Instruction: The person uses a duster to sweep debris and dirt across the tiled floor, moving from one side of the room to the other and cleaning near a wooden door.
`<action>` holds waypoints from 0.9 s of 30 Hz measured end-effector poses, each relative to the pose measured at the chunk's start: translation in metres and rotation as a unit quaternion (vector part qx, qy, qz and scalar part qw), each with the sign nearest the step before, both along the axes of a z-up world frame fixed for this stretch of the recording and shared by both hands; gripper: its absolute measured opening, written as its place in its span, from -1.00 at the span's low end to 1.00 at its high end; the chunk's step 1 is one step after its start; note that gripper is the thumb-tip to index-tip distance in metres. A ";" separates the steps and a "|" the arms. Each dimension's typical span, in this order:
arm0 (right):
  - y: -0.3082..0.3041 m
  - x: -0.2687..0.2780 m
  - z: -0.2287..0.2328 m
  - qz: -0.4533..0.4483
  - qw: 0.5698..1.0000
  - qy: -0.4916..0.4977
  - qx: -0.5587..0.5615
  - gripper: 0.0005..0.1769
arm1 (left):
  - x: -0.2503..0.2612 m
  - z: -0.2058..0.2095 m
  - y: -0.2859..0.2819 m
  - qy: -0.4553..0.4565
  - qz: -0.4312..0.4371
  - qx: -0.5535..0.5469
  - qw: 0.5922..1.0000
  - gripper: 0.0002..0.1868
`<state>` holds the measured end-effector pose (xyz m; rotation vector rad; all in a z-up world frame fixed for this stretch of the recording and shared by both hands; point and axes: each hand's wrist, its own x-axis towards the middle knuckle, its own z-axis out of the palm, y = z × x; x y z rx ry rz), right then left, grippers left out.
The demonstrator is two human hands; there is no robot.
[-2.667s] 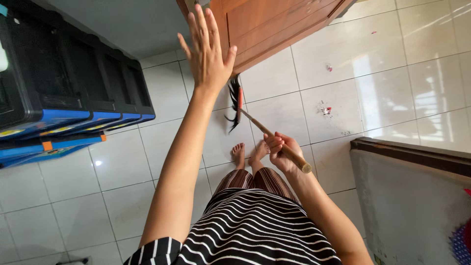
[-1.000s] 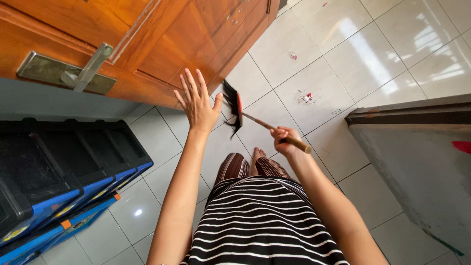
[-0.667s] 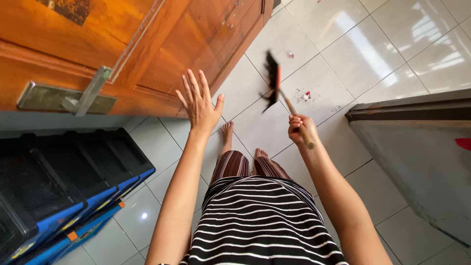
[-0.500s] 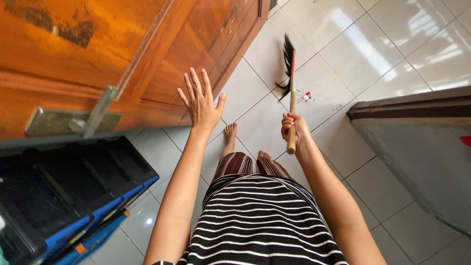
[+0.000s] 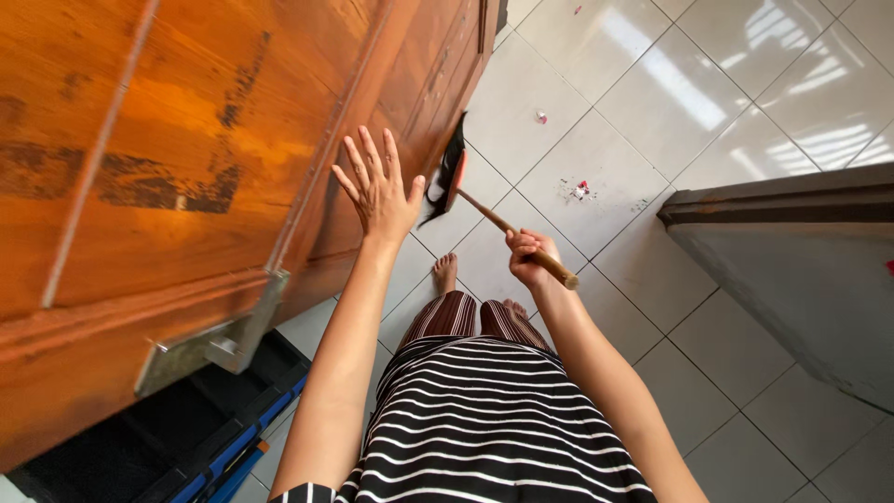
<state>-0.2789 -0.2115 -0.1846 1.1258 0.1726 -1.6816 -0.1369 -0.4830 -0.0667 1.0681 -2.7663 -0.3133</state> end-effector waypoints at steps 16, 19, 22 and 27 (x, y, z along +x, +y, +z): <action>0.024 -0.066 0.005 -0.029 0.981 0.134 0.139 -0.80 | 0.004 -0.011 -0.013 -0.028 -0.010 0.038 0.999 0.03; 0.019 -0.070 0.006 -0.009 0.984 0.136 0.115 -0.83 | 0.005 -0.009 -0.011 -0.023 -0.010 0.031 0.999 0.01; 0.003 -0.048 0.022 0.022 0.988 0.117 0.098 -0.83 | 0.003 -0.006 -0.009 -0.006 -0.014 0.021 1.000 -0.01; -0.017 -0.023 0.040 0.044 0.993 0.101 0.043 -0.80 | -0.010 0.000 -0.004 -0.044 0.006 0.034 0.998 -0.02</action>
